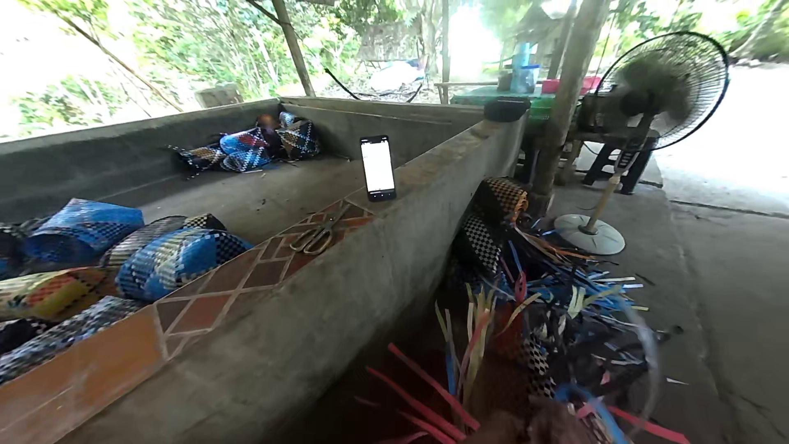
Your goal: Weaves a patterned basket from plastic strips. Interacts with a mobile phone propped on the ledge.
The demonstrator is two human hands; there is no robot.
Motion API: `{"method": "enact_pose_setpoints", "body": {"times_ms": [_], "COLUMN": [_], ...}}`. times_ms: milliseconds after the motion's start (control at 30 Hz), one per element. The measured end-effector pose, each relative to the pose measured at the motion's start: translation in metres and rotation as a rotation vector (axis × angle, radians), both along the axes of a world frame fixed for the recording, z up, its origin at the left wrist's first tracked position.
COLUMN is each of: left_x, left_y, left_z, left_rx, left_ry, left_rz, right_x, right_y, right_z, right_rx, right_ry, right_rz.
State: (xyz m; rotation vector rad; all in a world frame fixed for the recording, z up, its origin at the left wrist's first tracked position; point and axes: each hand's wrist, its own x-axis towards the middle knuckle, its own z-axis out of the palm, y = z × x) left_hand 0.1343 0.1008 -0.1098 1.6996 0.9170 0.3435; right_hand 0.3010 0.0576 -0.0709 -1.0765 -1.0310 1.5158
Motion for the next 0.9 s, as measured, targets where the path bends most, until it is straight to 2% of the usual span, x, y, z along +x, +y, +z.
{"method": "enact_pose_setpoints", "body": {"times_ms": [67,167,267,367,467,567,633,700,767,900], "left_x": [0.002,0.004,0.004,0.007,0.010,0.009,0.007,0.004,0.002,0.002], "left_y": [0.002,0.002,0.006,0.008,0.007,0.004,0.002,0.001,0.003,0.004], "left_z": [-0.002,0.004,0.002,0.008,0.012,0.013,0.013,0.009,0.002,0.004], "left_rx": [-0.002,-0.063,-0.087,-0.140,-0.153,-0.130,-0.098,-0.064,-0.045,-0.087], "left_ry": [0.022,0.077,0.162,0.243,0.229,0.161,0.118,0.054,0.026,0.066], "left_rz": [0.026,0.059,0.100,0.103,0.086,0.054,0.030,0.020,0.012,-0.005], "right_x": [-0.007,0.005,0.025,0.036,0.040,0.041,0.041,0.042,0.045,0.052], "right_y": [0.010,0.024,0.029,0.020,0.015,0.017,0.016,0.016,0.016,0.009], "right_z": [0.009,0.007,-0.006,-0.015,-0.023,-0.022,-0.024,-0.035,-0.043,-0.035], "right_rx": [0.145,0.303,0.266,0.157,0.199,0.255,0.430,0.730,0.918,0.915], "right_ry": [-0.194,-0.788,-1.057,-1.102,-1.060,-1.145,-1.225,-1.209,-1.191,-1.325], "right_rz": [-0.060,-0.051,0.085,0.182,0.092,0.003,-0.069,-0.156,-0.131,-0.055]}}
